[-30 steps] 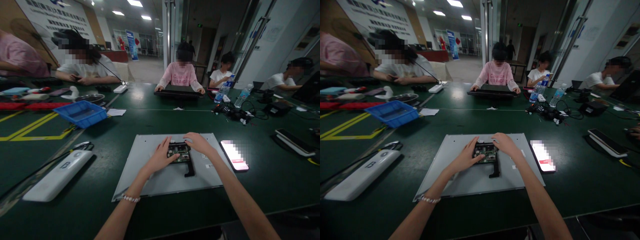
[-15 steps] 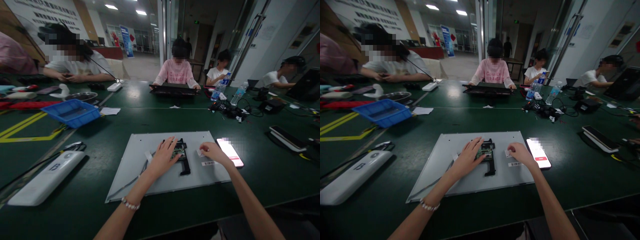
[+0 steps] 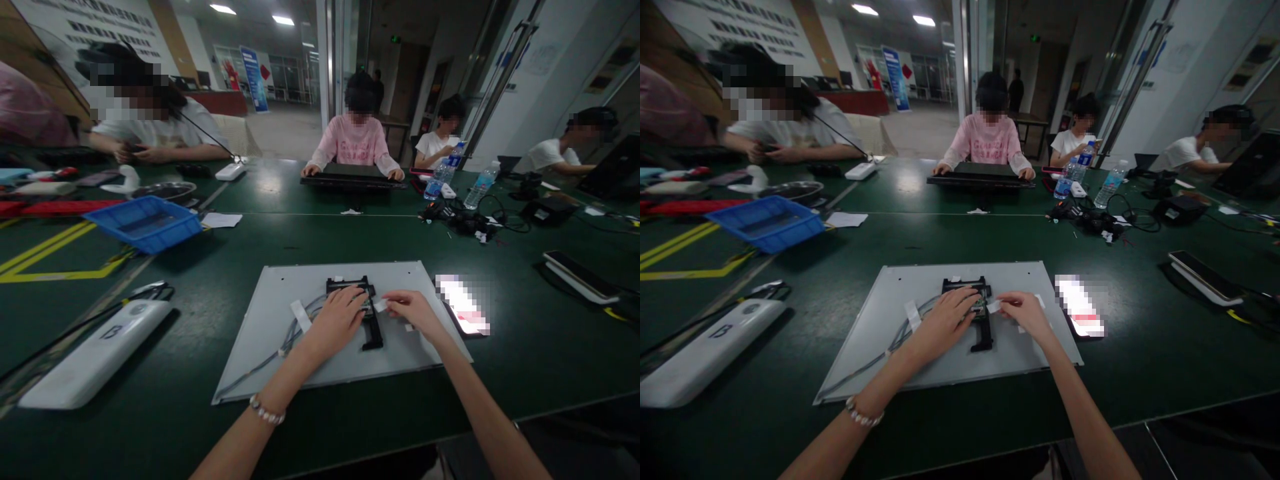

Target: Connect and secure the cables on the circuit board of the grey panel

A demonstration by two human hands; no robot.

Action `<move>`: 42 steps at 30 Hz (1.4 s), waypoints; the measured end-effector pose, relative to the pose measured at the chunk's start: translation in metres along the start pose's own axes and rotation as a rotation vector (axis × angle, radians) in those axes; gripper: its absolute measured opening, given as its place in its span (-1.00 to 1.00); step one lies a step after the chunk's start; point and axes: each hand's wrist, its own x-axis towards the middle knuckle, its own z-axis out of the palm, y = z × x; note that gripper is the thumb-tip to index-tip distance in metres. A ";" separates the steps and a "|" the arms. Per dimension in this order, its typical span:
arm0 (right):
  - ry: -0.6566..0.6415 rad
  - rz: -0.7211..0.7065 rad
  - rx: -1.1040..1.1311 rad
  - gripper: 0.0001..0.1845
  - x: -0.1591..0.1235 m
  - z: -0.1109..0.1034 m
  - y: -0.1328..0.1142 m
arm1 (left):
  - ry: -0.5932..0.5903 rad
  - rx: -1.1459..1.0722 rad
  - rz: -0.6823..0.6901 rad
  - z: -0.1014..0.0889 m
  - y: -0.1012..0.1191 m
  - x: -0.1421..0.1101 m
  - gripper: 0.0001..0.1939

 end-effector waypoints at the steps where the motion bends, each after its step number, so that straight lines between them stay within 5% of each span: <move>1: 0.011 0.005 0.011 -0.71 0.000 0.003 0.002 | -0.004 0.005 0.005 0.001 0.001 0.000 -0.63; 12: 0.082 -0.054 -0.100 -0.82 -0.004 0.016 0.003 | -0.052 0.067 0.086 0.007 0.016 0.001 -0.69; 23: 0.175 -0.302 -0.660 -0.82 -0.006 0.019 -0.005 | -0.033 0.079 0.081 0.014 0.017 0.003 -0.67; 34: 0.126 -0.379 -0.623 -0.84 -0.015 0.017 -0.001 | -0.037 0.151 0.098 0.011 0.023 0.007 -0.70; 42: 0.206 -0.407 -0.533 -0.79 -0.020 0.013 -0.006 | -0.027 0.130 -0.103 -0.024 -0.020 0.038 -0.70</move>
